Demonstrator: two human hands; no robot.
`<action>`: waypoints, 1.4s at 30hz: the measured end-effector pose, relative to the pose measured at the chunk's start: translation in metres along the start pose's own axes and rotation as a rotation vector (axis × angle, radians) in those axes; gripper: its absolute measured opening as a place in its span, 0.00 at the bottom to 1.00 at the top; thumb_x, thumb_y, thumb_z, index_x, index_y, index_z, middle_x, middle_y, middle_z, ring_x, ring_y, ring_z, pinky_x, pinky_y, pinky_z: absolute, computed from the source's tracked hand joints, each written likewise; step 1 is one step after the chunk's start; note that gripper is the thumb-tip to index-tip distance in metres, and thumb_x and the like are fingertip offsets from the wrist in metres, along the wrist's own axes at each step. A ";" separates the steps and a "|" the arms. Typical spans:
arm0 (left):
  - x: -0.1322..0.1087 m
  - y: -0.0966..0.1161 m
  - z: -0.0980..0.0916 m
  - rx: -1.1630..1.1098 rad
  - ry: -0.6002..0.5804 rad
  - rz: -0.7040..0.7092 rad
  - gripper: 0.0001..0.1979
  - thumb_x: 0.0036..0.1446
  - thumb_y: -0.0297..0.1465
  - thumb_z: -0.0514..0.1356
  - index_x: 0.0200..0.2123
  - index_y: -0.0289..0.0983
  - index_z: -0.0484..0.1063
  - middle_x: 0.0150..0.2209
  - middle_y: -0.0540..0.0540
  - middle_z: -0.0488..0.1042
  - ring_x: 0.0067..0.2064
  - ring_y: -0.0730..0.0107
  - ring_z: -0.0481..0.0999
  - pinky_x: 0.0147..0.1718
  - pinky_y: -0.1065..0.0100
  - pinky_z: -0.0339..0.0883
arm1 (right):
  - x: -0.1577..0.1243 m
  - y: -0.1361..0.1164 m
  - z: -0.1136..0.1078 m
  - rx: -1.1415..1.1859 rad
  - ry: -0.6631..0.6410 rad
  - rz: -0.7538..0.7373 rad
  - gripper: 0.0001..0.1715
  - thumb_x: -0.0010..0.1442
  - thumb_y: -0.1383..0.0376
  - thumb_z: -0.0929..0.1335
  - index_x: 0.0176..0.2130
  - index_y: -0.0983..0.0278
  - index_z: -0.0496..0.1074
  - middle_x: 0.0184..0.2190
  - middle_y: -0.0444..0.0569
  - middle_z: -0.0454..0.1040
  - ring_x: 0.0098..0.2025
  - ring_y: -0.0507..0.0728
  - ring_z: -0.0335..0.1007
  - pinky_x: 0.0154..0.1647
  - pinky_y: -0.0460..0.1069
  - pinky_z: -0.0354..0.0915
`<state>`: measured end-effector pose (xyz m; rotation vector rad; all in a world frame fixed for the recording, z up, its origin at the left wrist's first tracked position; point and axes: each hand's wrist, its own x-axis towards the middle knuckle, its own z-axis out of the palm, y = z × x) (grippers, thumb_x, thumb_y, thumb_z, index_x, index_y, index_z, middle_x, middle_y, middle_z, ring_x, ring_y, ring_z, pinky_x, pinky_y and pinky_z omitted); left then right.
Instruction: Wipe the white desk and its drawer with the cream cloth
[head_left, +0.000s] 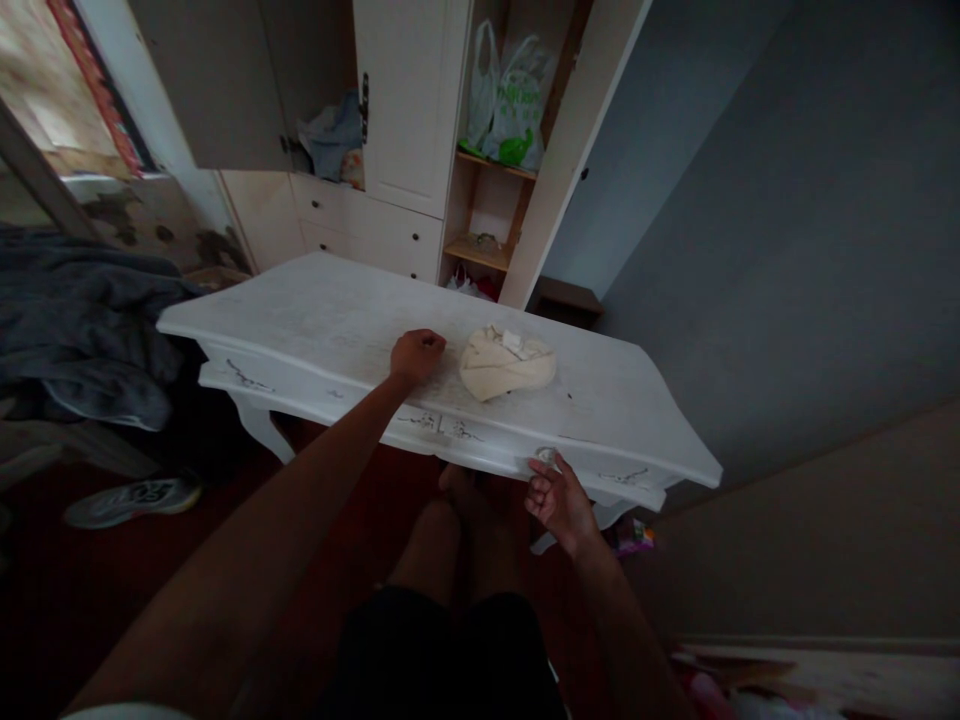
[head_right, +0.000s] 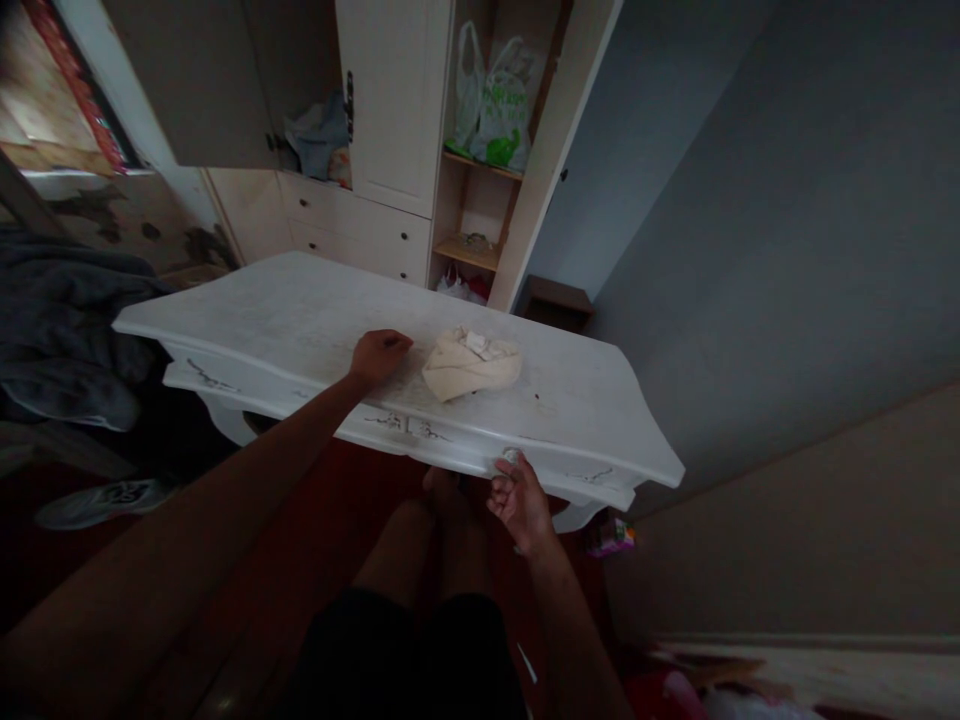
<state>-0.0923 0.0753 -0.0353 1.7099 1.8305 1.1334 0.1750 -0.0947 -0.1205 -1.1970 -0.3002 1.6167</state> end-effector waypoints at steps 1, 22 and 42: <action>0.000 0.001 0.000 0.003 -0.004 -0.001 0.12 0.57 0.33 0.58 0.37 0.38 0.82 0.38 0.44 0.82 0.40 0.64 0.78 0.41 0.66 0.67 | -0.006 -0.001 0.000 -0.074 0.000 0.009 0.18 0.58 0.50 0.71 0.33 0.63 0.75 0.17 0.43 0.72 0.16 0.49 0.61 0.21 0.46 0.64; 0.006 -0.010 0.003 -0.185 0.092 0.014 0.13 0.54 0.35 0.58 0.35 0.36 0.81 0.36 0.46 0.83 0.39 0.63 0.79 0.40 0.68 0.68 | 0.084 -0.128 0.152 -1.485 0.041 -0.790 0.72 0.28 0.39 0.79 0.64 0.68 0.62 0.69 0.69 0.53 0.71 0.79 0.40 0.67 0.70 0.46; 0.005 -0.016 0.003 -0.356 0.132 0.047 0.12 0.49 0.35 0.60 0.31 0.35 0.81 0.30 0.48 0.81 0.36 0.65 0.78 0.37 0.70 0.69 | -0.031 -0.010 0.090 -1.627 -0.192 -1.236 0.30 0.51 0.63 0.73 0.54 0.63 0.71 0.50 0.58 0.77 0.52 0.66 0.70 0.53 0.57 0.65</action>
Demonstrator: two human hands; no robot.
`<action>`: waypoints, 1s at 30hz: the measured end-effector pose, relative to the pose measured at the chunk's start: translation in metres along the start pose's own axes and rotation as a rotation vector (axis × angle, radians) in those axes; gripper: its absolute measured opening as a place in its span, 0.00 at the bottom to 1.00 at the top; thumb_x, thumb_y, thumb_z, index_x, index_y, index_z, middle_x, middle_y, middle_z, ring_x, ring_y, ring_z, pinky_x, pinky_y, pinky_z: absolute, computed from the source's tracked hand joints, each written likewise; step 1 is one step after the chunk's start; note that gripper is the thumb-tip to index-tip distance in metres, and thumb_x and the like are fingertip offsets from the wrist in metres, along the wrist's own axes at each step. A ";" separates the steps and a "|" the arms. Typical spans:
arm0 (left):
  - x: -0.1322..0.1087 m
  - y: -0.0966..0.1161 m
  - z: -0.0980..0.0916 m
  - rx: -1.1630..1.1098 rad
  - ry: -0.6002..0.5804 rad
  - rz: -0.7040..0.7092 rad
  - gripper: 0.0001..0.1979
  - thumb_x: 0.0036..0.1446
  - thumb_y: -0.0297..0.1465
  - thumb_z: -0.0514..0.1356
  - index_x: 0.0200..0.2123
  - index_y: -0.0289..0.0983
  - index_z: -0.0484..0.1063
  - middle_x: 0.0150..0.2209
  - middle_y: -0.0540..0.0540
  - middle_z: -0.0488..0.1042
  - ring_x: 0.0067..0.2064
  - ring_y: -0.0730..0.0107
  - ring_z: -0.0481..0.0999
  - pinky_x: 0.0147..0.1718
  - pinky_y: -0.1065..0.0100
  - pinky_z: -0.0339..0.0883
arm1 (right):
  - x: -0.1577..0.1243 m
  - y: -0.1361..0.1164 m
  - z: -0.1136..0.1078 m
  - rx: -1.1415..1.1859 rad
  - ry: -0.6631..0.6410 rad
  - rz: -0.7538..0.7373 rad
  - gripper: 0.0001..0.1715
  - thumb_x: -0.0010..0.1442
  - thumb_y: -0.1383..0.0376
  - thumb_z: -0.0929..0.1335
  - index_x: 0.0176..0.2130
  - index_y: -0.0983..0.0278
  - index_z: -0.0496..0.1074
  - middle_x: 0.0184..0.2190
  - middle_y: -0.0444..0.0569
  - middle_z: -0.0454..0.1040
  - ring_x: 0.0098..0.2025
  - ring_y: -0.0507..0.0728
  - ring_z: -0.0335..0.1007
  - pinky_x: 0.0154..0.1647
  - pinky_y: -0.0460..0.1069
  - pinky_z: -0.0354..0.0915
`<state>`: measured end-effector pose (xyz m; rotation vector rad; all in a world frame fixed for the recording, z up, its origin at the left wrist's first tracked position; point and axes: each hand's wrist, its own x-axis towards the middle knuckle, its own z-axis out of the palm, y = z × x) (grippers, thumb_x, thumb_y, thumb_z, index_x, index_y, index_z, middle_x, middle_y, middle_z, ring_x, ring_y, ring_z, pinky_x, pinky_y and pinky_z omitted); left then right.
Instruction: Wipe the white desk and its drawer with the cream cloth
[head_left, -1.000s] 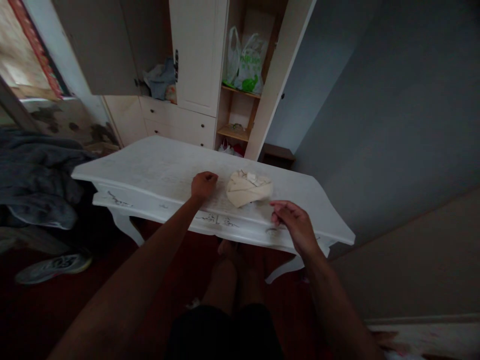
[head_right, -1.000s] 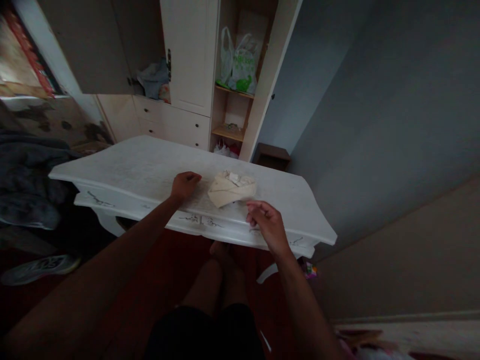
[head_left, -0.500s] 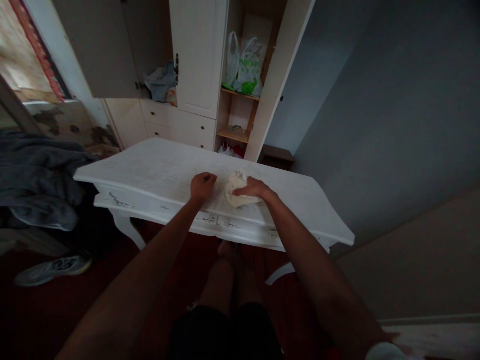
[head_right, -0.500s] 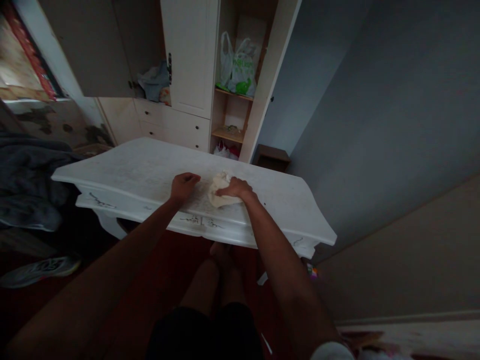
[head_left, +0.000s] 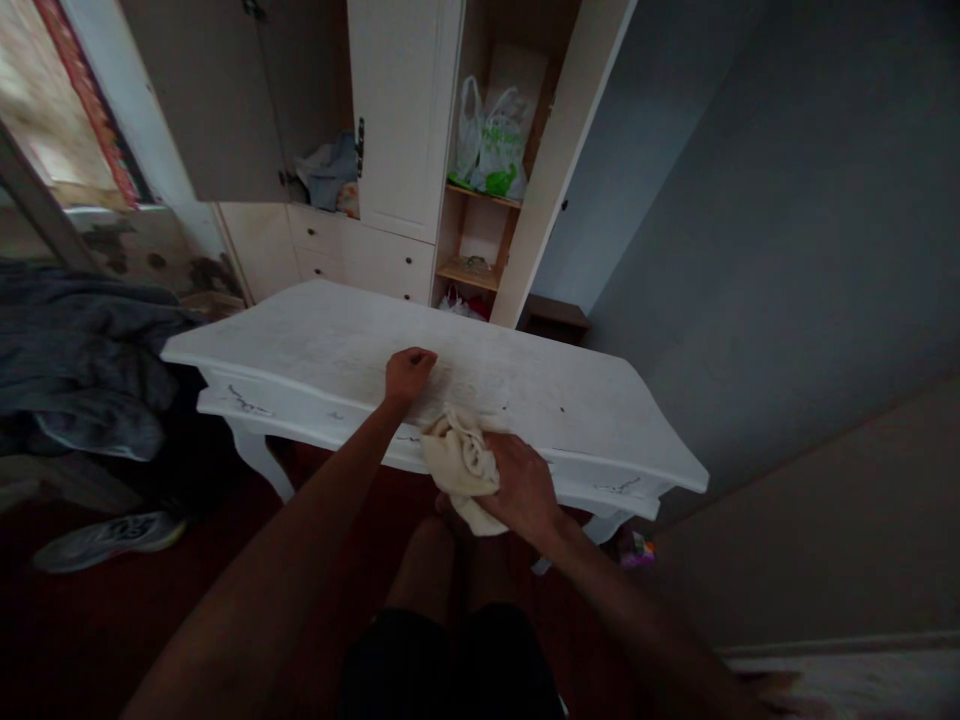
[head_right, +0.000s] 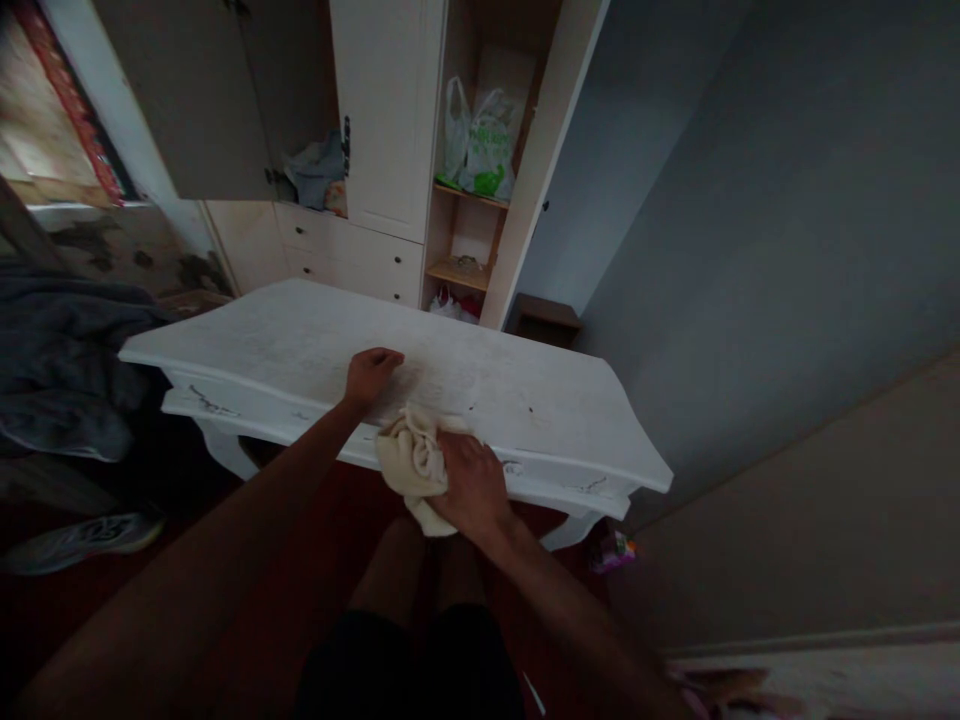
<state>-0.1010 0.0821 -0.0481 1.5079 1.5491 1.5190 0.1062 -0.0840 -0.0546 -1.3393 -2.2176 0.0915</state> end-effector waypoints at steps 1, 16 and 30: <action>0.001 0.000 0.001 -0.004 0.004 0.001 0.11 0.49 0.35 0.60 0.30 0.35 0.81 0.29 0.48 0.81 0.35 0.65 0.78 0.37 0.70 0.69 | -0.014 -0.001 0.006 -0.028 -0.041 -0.028 0.32 0.51 0.63 0.73 0.55 0.65 0.70 0.51 0.59 0.76 0.53 0.66 0.70 0.54 0.57 0.65; 0.004 -0.007 0.003 0.011 0.029 0.020 0.10 0.48 0.36 0.61 0.28 0.36 0.80 0.27 0.49 0.80 0.33 0.64 0.78 0.37 0.67 0.68 | 0.004 0.008 0.093 -0.254 -0.045 -0.278 0.32 0.61 0.72 0.65 0.64 0.69 0.62 0.67 0.62 0.61 0.70 0.65 0.52 0.66 0.66 0.50; 0.003 -0.005 0.002 -0.020 0.027 0.041 0.09 0.47 0.34 0.61 0.26 0.36 0.80 0.26 0.49 0.79 0.33 0.65 0.77 0.35 0.67 0.68 | -0.032 0.021 0.096 -0.110 -0.176 -0.146 0.39 0.55 0.69 0.67 0.65 0.66 0.61 0.66 0.59 0.64 0.67 0.65 0.56 0.67 0.63 0.48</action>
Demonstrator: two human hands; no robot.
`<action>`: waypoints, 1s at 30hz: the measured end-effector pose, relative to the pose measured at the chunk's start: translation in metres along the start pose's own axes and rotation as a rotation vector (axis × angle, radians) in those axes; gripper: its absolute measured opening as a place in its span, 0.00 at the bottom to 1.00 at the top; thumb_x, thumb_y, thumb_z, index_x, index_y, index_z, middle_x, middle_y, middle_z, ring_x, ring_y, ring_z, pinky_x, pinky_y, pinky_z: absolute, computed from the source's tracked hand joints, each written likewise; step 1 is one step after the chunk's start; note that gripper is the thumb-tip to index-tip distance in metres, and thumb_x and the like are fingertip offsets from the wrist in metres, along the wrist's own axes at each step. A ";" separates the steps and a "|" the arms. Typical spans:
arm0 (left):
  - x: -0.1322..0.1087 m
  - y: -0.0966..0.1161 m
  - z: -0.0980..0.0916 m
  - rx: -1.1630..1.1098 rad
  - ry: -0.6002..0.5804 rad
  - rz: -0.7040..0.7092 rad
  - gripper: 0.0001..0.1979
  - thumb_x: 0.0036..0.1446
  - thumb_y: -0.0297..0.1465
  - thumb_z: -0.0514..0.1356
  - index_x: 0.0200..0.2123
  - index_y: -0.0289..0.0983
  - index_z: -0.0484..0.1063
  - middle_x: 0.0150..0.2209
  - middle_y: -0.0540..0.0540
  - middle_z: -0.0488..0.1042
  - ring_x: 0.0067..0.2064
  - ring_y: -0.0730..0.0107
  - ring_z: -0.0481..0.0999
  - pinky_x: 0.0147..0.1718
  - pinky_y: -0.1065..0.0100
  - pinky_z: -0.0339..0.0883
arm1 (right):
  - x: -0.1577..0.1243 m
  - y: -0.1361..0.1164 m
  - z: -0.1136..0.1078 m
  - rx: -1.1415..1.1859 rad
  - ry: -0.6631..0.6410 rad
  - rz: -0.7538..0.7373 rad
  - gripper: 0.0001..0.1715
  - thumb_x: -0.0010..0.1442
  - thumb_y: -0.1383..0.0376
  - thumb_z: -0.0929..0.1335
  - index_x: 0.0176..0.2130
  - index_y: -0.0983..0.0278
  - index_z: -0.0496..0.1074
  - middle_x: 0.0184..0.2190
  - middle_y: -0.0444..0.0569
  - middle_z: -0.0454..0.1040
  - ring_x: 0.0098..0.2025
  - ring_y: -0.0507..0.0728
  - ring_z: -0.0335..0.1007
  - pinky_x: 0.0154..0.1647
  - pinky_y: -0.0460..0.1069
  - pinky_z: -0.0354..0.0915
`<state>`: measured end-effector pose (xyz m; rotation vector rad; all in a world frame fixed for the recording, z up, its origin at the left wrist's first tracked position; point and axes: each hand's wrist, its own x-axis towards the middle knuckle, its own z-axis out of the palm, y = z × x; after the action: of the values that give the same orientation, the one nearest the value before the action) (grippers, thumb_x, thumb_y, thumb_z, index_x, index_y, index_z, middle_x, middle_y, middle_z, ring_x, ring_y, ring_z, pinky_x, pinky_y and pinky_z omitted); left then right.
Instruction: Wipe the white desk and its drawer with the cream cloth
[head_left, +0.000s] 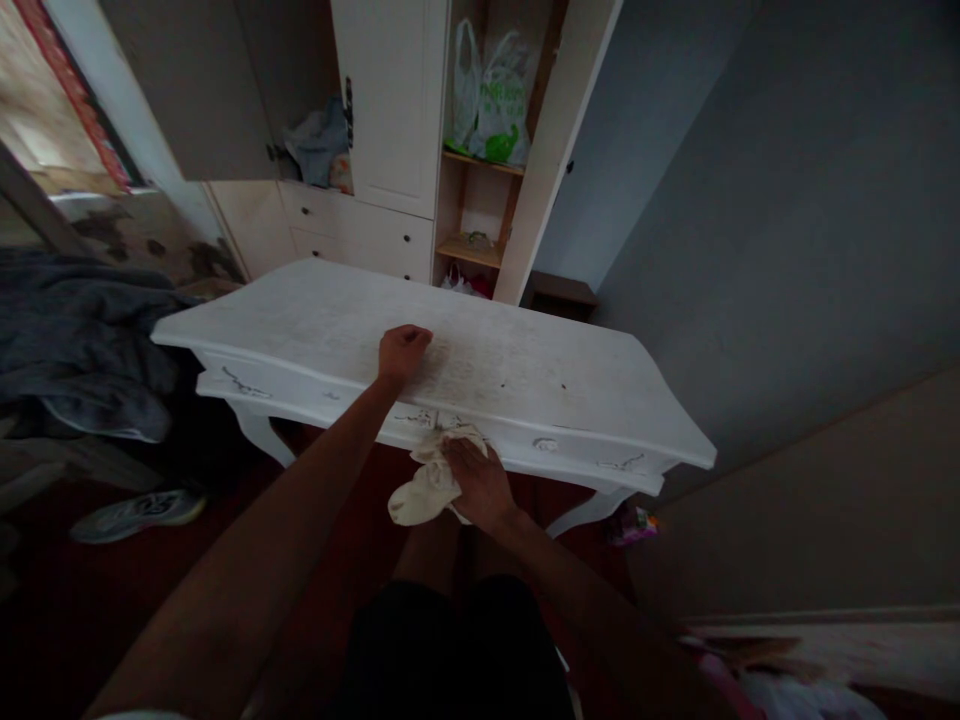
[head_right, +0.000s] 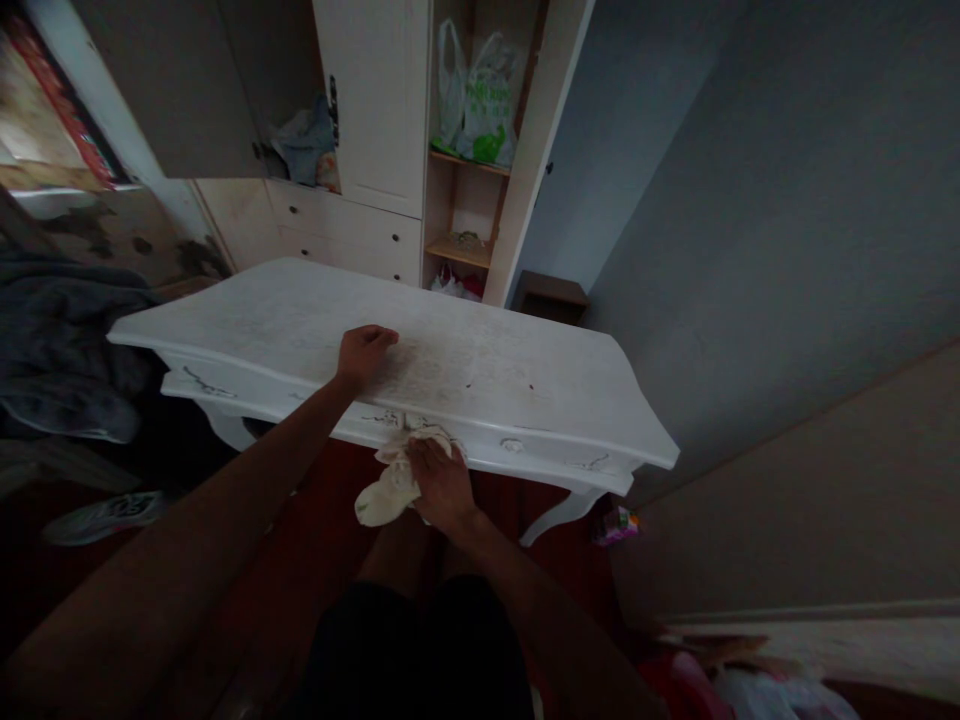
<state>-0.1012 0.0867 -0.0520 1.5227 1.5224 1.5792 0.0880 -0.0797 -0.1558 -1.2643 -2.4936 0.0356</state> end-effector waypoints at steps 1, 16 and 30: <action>0.000 0.001 0.000 0.002 0.001 -0.003 0.09 0.47 0.34 0.61 0.26 0.36 0.80 0.25 0.49 0.79 0.33 0.65 0.77 0.35 0.67 0.68 | -0.004 0.004 -0.001 -0.012 0.004 0.016 0.39 0.55 0.70 0.67 0.64 0.65 0.62 0.66 0.58 0.64 0.67 0.64 0.56 0.67 0.63 0.47; -0.002 0.002 -0.001 -0.010 -0.003 -0.015 0.09 0.48 0.35 0.61 0.27 0.37 0.79 0.27 0.48 0.79 0.33 0.65 0.77 0.36 0.67 0.68 | -0.097 0.068 -0.001 -0.177 0.269 0.188 0.39 0.48 0.74 0.63 0.60 0.67 0.64 0.64 0.59 0.66 0.67 0.63 0.57 0.67 0.62 0.49; 0.003 0.001 0.001 0.023 0.011 -0.027 0.08 0.47 0.35 0.62 0.27 0.37 0.79 0.28 0.47 0.79 0.34 0.64 0.77 0.38 0.66 0.68 | -0.195 0.159 -0.082 -0.367 0.248 0.429 0.41 0.50 0.70 0.65 0.63 0.67 0.59 0.65 0.63 0.64 0.67 0.68 0.57 0.62 0.64 0.58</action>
<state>-0.1005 0.0897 -0.0506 1.5015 1.5658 1.5624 0.3435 -0.1482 -0.1637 -1.8078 -2.0385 -0.4629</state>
